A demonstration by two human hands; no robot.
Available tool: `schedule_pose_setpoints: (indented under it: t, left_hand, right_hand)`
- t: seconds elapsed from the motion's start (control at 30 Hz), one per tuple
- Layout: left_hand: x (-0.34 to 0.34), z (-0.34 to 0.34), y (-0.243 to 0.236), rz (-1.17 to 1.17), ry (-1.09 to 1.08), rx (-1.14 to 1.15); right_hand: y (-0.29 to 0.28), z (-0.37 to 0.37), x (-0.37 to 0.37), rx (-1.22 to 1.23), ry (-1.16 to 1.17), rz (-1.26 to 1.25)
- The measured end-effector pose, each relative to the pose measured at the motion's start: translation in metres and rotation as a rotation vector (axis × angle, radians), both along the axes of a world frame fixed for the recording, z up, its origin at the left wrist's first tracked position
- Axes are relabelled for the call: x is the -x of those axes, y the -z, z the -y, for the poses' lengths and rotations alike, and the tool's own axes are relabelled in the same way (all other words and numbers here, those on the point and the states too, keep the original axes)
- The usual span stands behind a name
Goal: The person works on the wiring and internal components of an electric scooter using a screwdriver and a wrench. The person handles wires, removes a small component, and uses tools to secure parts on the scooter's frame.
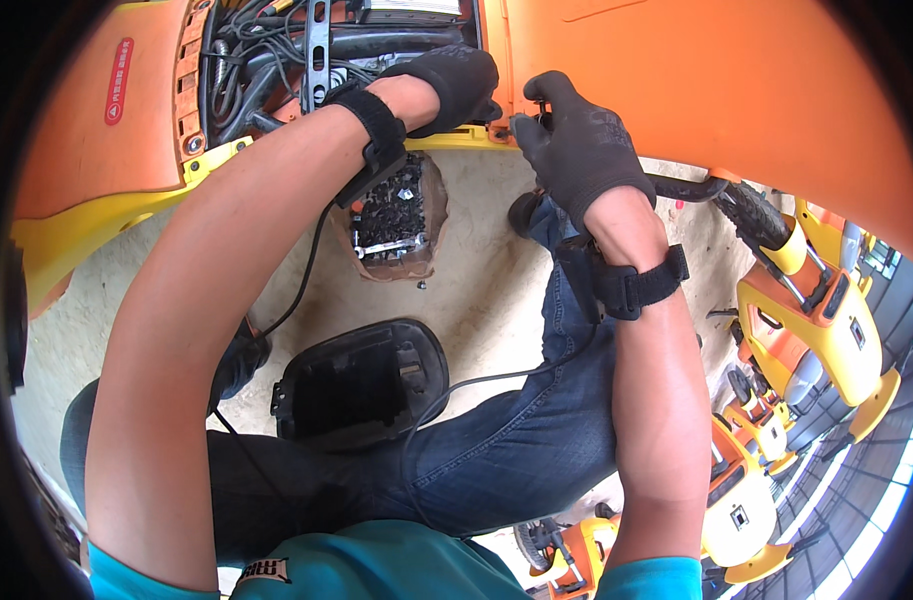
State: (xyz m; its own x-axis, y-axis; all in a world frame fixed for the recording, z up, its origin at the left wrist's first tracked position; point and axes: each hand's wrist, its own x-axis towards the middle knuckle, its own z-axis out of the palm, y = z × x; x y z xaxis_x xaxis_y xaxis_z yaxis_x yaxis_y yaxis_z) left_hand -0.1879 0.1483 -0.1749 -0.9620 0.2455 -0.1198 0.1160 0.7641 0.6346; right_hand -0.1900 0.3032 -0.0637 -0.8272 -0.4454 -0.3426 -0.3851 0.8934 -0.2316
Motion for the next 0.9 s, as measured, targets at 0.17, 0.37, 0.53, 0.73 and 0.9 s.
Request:
schedule_pose_setpoints:
  t: [0.17, 0.37, 0.53, 0.73, 0.9]
  left_hand:
    - [0.002, -0.001, 0.000, 0.009, 0.013, 0.008]
    - [0.000, 0.000, -0.001, 0.012, 0.008, -0.008]
    - [0.001, -0.002, -0.003, 0.014, 0.003, 0.001]
    - [0.000, 0.000, 0.001, 0.017, -0.011, -0.015]
    - [0.004, -0.003, 0.005, -0.013, 0.006, 0.012]
  right_hand:
    - [0.003, -0.012, 0.007, 0.065, 0.044, 0.050]
    - [-0.012, 0.002, -0.002, 0.171, 0.056, 0.139]
    - [-0.014, -0.005, 0.006, 0.213, 0.198, 0.284]
    - [-0.011, -0.021, 0.009, 0.337, 0.131, 0.339]
    - [-0.010, -0.019, 0.011, 0.018, -0.056, 0.053]
